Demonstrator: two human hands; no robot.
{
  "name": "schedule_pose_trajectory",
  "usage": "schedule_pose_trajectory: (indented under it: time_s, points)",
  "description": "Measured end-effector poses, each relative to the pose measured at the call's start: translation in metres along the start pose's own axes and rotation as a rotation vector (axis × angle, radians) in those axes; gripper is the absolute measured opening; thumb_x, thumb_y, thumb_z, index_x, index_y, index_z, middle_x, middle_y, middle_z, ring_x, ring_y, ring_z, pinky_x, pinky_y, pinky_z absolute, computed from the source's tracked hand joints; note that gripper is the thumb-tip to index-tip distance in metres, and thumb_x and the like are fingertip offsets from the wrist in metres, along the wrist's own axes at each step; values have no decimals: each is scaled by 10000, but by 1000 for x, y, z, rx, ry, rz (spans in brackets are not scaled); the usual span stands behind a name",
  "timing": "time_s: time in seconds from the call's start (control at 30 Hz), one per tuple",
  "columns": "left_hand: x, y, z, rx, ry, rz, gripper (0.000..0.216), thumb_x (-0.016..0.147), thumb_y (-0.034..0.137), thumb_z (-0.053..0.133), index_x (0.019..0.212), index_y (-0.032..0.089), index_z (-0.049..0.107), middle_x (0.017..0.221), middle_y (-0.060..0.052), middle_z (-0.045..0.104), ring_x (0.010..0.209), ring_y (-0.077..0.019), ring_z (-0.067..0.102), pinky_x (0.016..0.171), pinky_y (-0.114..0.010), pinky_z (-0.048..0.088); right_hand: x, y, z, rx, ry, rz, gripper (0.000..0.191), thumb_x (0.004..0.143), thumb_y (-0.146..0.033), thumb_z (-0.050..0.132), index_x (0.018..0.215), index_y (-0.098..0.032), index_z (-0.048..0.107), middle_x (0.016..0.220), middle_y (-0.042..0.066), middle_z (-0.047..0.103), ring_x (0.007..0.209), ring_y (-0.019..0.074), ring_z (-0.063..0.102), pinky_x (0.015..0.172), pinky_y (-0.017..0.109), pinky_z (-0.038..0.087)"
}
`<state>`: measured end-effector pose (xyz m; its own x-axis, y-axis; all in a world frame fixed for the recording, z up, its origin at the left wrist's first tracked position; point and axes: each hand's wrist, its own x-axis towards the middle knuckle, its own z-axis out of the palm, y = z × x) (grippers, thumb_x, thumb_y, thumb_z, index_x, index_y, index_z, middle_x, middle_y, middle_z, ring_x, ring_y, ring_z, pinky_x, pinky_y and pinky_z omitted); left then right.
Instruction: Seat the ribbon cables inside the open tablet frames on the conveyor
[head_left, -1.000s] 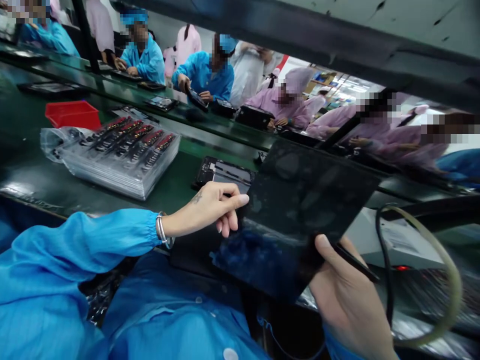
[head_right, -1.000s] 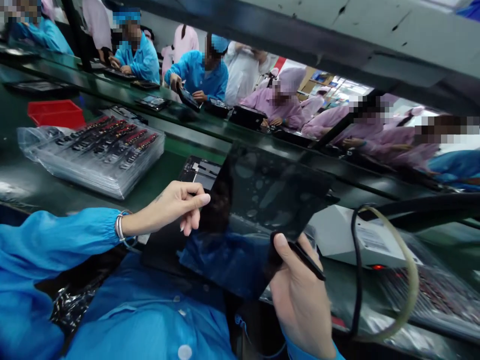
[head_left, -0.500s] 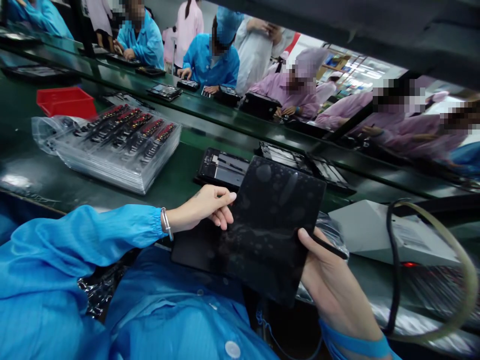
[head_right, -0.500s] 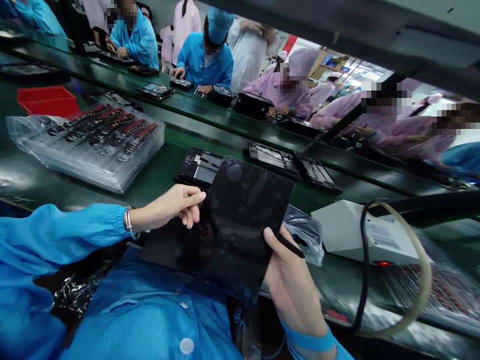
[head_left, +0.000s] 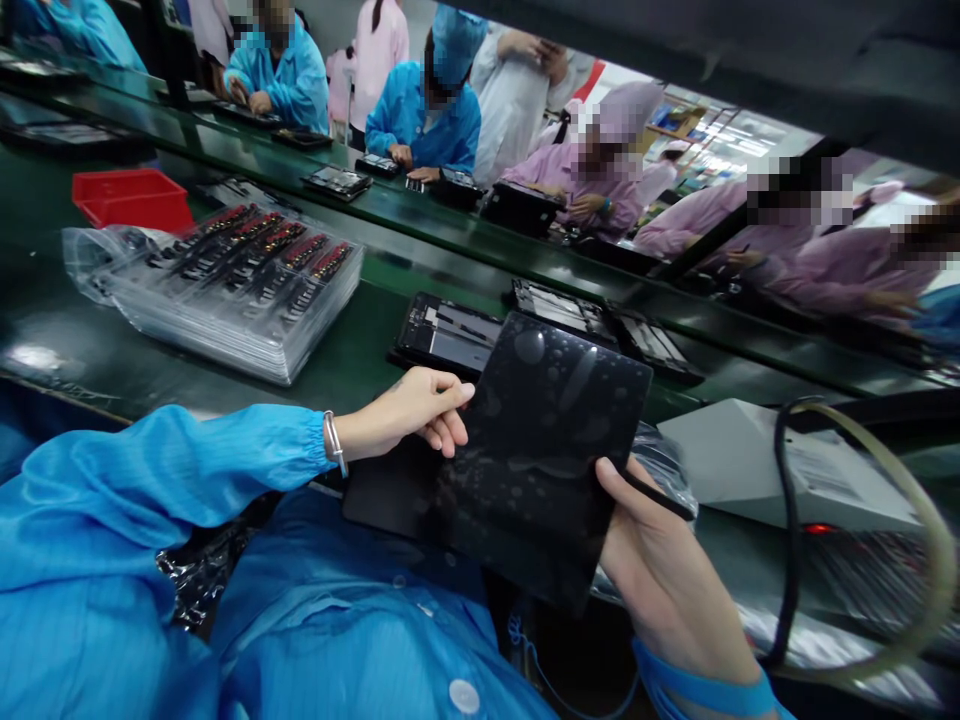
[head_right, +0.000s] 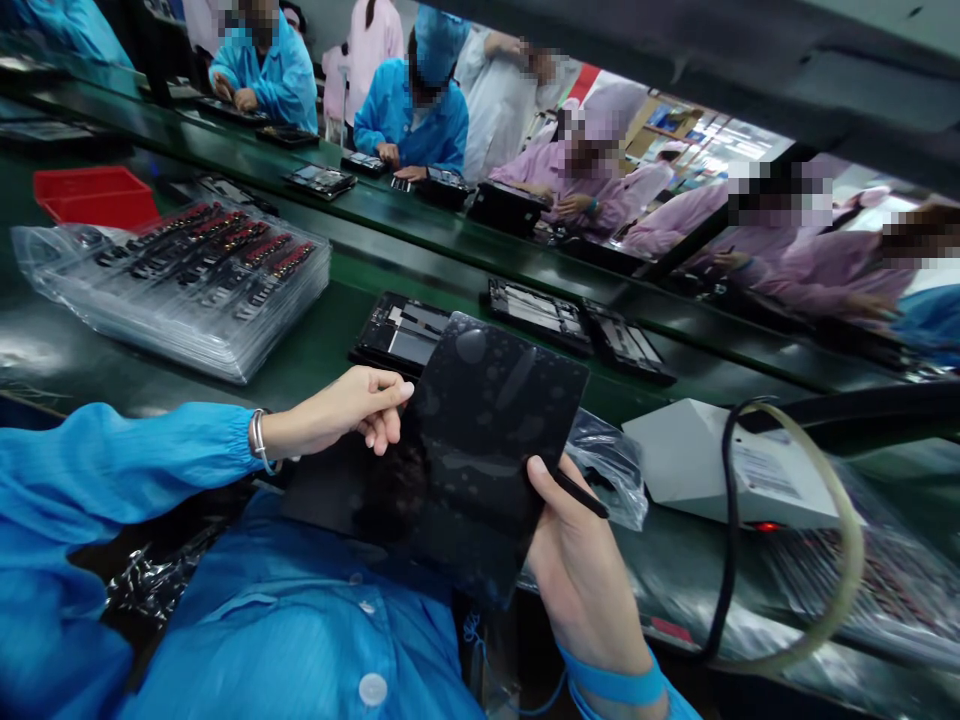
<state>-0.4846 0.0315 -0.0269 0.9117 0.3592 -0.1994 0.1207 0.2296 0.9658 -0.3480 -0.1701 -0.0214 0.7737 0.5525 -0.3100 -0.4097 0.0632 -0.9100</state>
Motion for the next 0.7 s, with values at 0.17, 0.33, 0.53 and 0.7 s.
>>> schedule_pose_trajectory:
  time_s: [0.17, 0.33, 0.53, 0.7]
  points:
    - [6, -1, -3, 48, -13, -13, 324, 1038, 299, 466, 748, 155, 468, 568, -20, 660, 411, -63, 593, 406, -116, 404, -12, 2, 1, 1, 6, -42, 442, 774, -299, 793, 1206, -315, 700, 1321, 12, 693, 1299, 272, 598, 1142, 462, 459]
    - [13, -6, -6, 61, -16, -28, 311, 1035, 260, 473, 741, 159, 483, 561, -15, 663, 408, -75, 594, 407, -131, 413, -22, 2, 2, 7, -44, -23, 463, 791, -246, 767, 1243, -302, 688, 1402, 17, 639, 1334, 259, 565, 1160, 434, 430]
    - [13, -7, -7, 38, -27, -26, 317, 1017, 288, 519, 730, 157, 489, 571, -23, 669, 399, -81, 593, 419, -143, 426, -24, 1, 2, 4, -33, 31, 411, 811, -268, 744, 1219, -299, 703, 1380, 32, 655, 1298, 273, 598, 1140, 459, 450]
    - [10, -6, -5, 40, -28, -14, 310, 1023, 265, 497, 736, 149, 492, 570, -34, 664, 400, -83, 597, 408, -140, 419, -23, -4, 5, -49, -1, -5, 421, 773, -308, 779, 1189, -280, 712, 1341, 49, 680, 1291, 295, 603, 1124, 500, 469]
